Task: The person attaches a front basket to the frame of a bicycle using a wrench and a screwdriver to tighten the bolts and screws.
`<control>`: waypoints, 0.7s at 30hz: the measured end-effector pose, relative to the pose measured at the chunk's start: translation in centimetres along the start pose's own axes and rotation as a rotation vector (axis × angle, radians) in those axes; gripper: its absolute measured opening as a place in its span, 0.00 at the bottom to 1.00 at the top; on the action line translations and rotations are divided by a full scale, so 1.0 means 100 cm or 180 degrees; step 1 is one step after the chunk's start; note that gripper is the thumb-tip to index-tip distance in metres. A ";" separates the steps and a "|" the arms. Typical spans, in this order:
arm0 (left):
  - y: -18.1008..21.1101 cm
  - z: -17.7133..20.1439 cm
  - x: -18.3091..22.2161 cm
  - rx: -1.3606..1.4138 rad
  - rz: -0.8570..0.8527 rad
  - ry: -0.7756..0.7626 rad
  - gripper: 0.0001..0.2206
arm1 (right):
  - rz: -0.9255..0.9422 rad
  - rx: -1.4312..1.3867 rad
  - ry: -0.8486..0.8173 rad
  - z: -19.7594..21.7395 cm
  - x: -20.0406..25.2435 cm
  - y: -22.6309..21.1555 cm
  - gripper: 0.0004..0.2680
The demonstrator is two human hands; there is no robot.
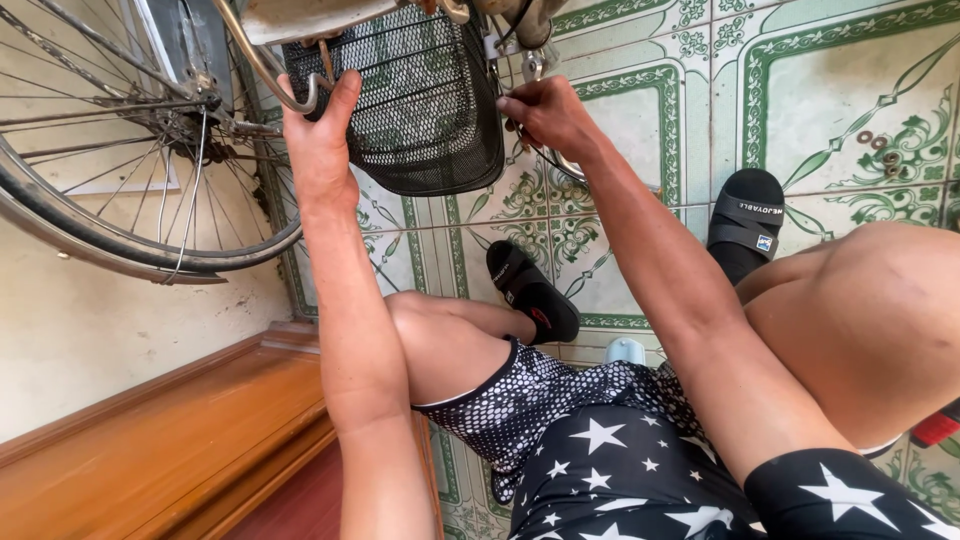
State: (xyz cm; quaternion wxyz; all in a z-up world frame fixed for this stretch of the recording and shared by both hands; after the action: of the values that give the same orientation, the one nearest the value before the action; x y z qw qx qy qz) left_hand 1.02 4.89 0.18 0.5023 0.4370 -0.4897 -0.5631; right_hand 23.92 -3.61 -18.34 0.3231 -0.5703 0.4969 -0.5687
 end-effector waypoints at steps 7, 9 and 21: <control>0.003 -0.002 0.002 -0.0083 0.0005 -0.0018 0.22 | 0.0233 0.0359 0.0325 0.000 -0.018 0.028 0.11; 0.006 -0.004 0.004 -0.0042 -0.0004 -0.0001 0.27 | 0.0378 0.0579 0.0426 -0.001 -0.023 0.034 0.12; 0.009 -0.007 0.004 -0.0013 0.0164 0.0104 0.37 | 0.0151 0.0658 0.0365 -0.001 -0.026 0.035 0.12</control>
State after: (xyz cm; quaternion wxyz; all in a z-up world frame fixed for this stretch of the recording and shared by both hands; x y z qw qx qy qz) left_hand 1.77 4.41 0.99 0.5253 0.4323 -0.4914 -0.5437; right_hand 23.48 -2.22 -22.49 0.3646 -0.4885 0.4667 -0.6408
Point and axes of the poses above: each hand's wrist, its own x-axis away from the middle knuckle, its own z-axis out of the back of the hand, y = z × x, the point moved 5 cm from there along -x, towards the middle knuckle, and after that the axes turned 4 degrees about y, right-handed, at the moved point
